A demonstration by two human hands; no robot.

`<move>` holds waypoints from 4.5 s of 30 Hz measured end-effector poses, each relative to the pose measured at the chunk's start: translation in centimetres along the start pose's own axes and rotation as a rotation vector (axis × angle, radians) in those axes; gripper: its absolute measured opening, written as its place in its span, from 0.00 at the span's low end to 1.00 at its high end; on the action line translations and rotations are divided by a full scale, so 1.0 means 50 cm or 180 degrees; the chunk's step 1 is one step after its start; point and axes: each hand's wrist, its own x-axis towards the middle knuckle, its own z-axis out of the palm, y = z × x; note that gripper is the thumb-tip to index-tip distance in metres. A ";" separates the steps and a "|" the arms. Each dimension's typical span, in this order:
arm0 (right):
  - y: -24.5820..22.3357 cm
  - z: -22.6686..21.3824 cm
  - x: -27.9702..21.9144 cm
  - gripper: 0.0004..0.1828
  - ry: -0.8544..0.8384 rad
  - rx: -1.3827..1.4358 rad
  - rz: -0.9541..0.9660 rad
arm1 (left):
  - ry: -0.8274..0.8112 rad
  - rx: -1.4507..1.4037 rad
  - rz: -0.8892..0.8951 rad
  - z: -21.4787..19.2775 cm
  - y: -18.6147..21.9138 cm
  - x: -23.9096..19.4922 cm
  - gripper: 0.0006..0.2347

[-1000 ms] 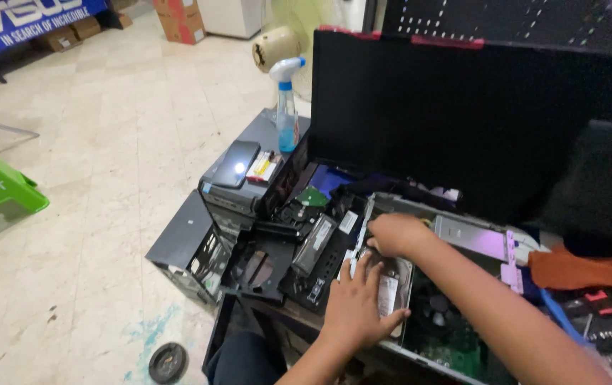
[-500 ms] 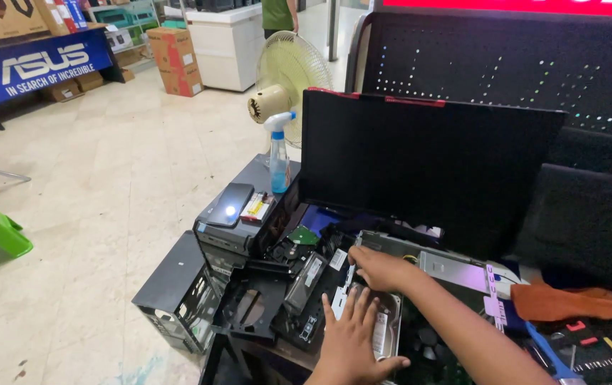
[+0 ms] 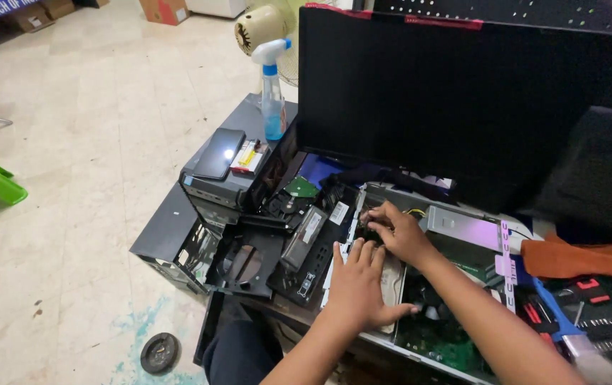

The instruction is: The person installs a hard drive into a desktop computer case. They place the drive into the drive bay, secure it with screws using a screwdriver, and connect the power and data cables to the motherboard.

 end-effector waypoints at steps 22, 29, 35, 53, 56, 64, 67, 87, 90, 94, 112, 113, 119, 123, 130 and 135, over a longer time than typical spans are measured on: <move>0.002 -0.021 -0.022 0.15 0.0068 -0.0353 -0.0644 | 0.0686 -0.0253 0.0173 0.081 -0.022 -0.056 0.50; 0.030 -0.044 0.019 0.14 -0.0004 -0.0474 -0.1488 | 0.0338 -0.0487 0.0061 0.069 -0.028 -0.042 0.51; 0.033 -0.052 0.025 0.12 -0.0799 -0.0155 -0.1324 | 0.2020 0.0581 -0.0182 0.117 -0.024 -0.008 0.17; 0.066 -0.085 0.024 0.21 -0.1079 0.0336 -0.0754 | 0.2038 0.0837 -0.0726 0.157 -0.103 0.089 0.09; 0.045 -0.090 0.038 0.16 -0.0972 0.0390 -0.0617 | 0.2127 0.0514 -0.0509 0.148 -0.105 0.102 0.07; 0.054 -0.082 0.037 0.09 -0.0981 0.0378 -0.0828 | 0.1994 0.0433 -0.0182 0.128 -0.106 0.108 0.08; 0.051 -0.083 0.039 0.05 -0.0942 0.0517 -0.0663 | 0.1957 0.0389 -0.0159 0.126 -0.107 0.109 0.08; 0.032 -0.013 0.025 0.24 -0.0165 0.0218 -0.2082 | 0.1041 -0.0700 0.0153 0.030 -0.097 0.051 0.31; 0.021 -0.007 0.007 0.15 -0.0257 0.0001 -0.1819 | 0.0987 -0.0544 -0.0065 0.044 -0.089 0.033 0.33; 0.031 0.001 0.003 0.10 0.0038 -0.0042 -0.1689 | 0.1016 -0.0617 -0.0213 0.029 -0.080 0.027 0.33; 0.030 0.023 -0.003 0.12 0.0712 -0.0011 -0.1467 | 0.0723 -0.1214 -0.0537 0.060 -0.090 0.024 0.27; 0.010 0.027 -0.006 0.07 0.0563 0.0111 -0.1558 | 0.0700 -0.1168 -0.0537 0.061 -0.092 0.025 0.28; 0.109 0.037 0.009 0.14 0.0831 -0.0195 -0.1468 | 0.0792 -0.0936 -0.0478 0.064 -0.091 0.028 0.30; 0.032 0.021 -0.001 0.09 0.0593 -0.0078 -0.1465 | 0.0684 -0.0915 -0.0514 0.045 -0.085 0.023 0.30; 0.066 0.012 0.007 0.13 0.0750 -0.0487 -0.1328 | 0.0688 -0.0866 -0.0448 0.041 -0.085 0.026 0.33; -0.018 0.008 0.002 0.08 0.0452 -0.0154 -0.1311 | 0.0609 -0.1141 -0.0493 0.019 -0.077 0.025 0.34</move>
